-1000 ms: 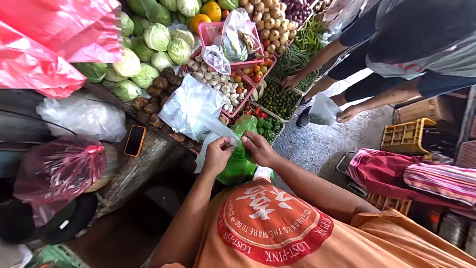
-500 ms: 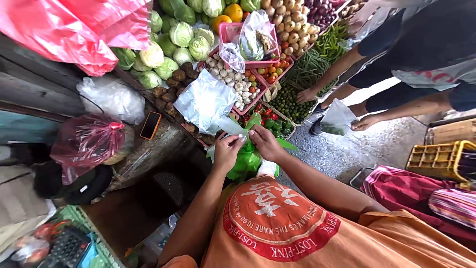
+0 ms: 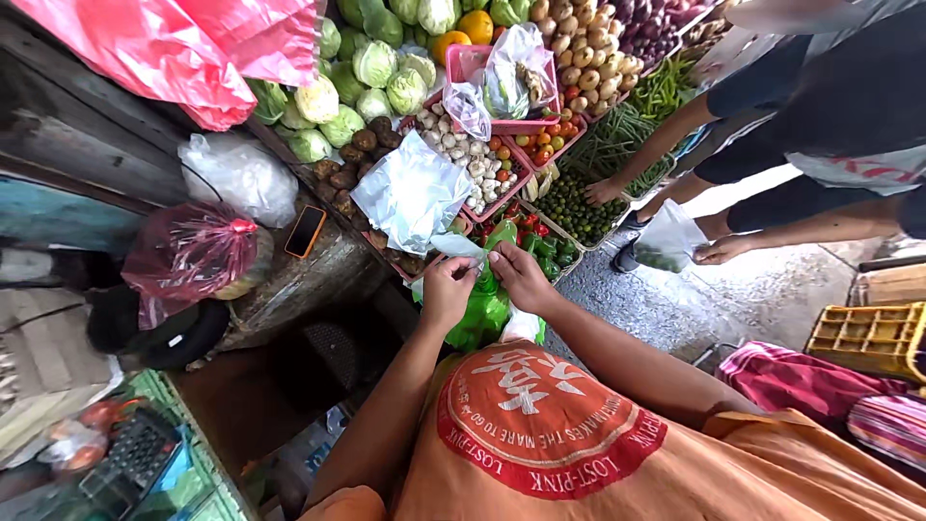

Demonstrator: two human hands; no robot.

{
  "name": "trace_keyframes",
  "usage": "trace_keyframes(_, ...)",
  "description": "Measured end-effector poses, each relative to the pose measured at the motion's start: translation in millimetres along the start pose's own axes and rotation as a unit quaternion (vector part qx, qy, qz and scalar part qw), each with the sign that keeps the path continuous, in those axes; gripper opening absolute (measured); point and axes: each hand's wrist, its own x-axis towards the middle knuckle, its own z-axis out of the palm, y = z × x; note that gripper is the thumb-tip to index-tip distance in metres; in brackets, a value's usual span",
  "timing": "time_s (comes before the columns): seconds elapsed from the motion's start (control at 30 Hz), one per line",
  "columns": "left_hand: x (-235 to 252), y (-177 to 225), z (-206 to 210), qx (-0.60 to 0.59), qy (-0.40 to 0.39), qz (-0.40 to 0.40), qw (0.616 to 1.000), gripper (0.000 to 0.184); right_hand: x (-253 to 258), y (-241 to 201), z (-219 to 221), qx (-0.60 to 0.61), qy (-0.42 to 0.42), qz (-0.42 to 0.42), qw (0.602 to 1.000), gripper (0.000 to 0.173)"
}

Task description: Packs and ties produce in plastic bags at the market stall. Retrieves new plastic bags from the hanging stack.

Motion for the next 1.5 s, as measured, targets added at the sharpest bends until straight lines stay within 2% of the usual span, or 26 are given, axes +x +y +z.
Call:
trace_keyframes(0.1,-3.0,-4.6,3.4,0.094,0.011,0.095,0.991,0.013,0.5,-0.2,-0.7,-0.010,0.003,0.002,1.000,0.028)
trace_keyframes(0.2,-2.6,-5.9,5.2,0.210,0.022,0.190,0.959,0.016,2.0,0.7,0.3,-0.014,0.006,-0.001,1.000,0.028)
trace_keyframes(0.27,-0.3,-6.2,6.1,0.268,0.026,0.225,0.936,0.018,3.8,0.6,1.0,-0.019,0.009,0.001,1.000,0.028)
trace_keyframes(0.43,-0.5,-1.0,13.1,0.359,-0.012,0.245,0.901,0.018,9.8,-3.2,3.3,-0.028,0.035,0.022,0.999,0.029)
trace_keyframes(0.5,-0.9,-1.2,19.2,0.362,-0.026,0.236,0.901,0.018,13.4,-3.1,5.0,-0.031,0.058,0.024,0.998,0.028)
trace_keyframes(0.57,2.1,-2.3,19.3,0.320,-0.035,0.220,0.921,0.019,16.6,1.0,5.9,-0.016,0.082,0.020,0.996,0.027)
trace_keyframes(0.63,6.1,-3.4,10.4,0.203,-0.048,0.174,0.962,0.021,18.0,5.7,2.2,0.009,0.082,0.021,0.996,0.030)
trace_keyframes(0.67,9.8,-5.3,1.5,0.126,-0.049,0.124,0.983,0.022,18.7,6.0,-0.8,0.020,0.078,0.026,0.996,0.031)
trace_keyframes(0.73,26.0,-26.6,-19.0,-0.025,-0.006,-0.034,0.999,0.028,21.3,4.4,-4.6,0.038,0.078,0.033,0.996,0.031)
trace_keyframes(0.77,39.4,-50.2,-27.2,-0.095,0.040,-0.128,0.986,0.031,22.4,3.8,-4.6,0.035,0.081,0.034,0.996,0.031)
trace_keyframes(0.83,71.5,-108.8,-37.3,-0.233,0.138,-0.320,0.908,0.034,24.5,2.6,-1.5,0.023,0.086,0.032,0.995,0.031)
trace_keyframes(0.87,87.6,-135.6,-39.2,-0.263,0.170,-0.387,0.867,0.036,25.3,2.0,1.1,0.017,0.087,0.033,0.996,0.030)
trace_keyframes(0.93,109.7,-175.0,-38.7,-0.268,0.205,-0.457,0.823,0.044,23.9,0.0,7.0,-0.008,0.086,0.039,0.995,0.031)
trace_keyframes(1.03,136.4,-184.1,-38.1,-0.308,0.198,-0.495,0.788,0.063,21.6,-9.3,14.8,-0.047,0.102,0.060,0.992,0.033)
trace_keyframes(1.1,149.4,-183.6,-33.0,-0.342,0.196,-0.502,0.770,0.069,17.5,-12.2,20.9,-0.049,0.131,0.077,0.987,0.033)
trace_keyframes(1.2,163.6,-189.0,-21.4,-0.355,0.182,-0.514,0.759,0.068,15.6,-13.8,28.2,-0.050,0.176,0.092,0.979,0.032)
trace_keyframes(1.37,167.8,-197.8,-12.9,-0.302,0.181,-0.520,0.778,0.058,8.7,-19.2,37.9,-0.049,0.214,0.113,0.969,0.032)
trace_keyframes(1.5,175.9,-196.7,-18.6,-0.318,0.204,-0.500,0.780,0.050,0.3,-21.8,38.4,-0.042,0.233,0.121,0.964,0.030)
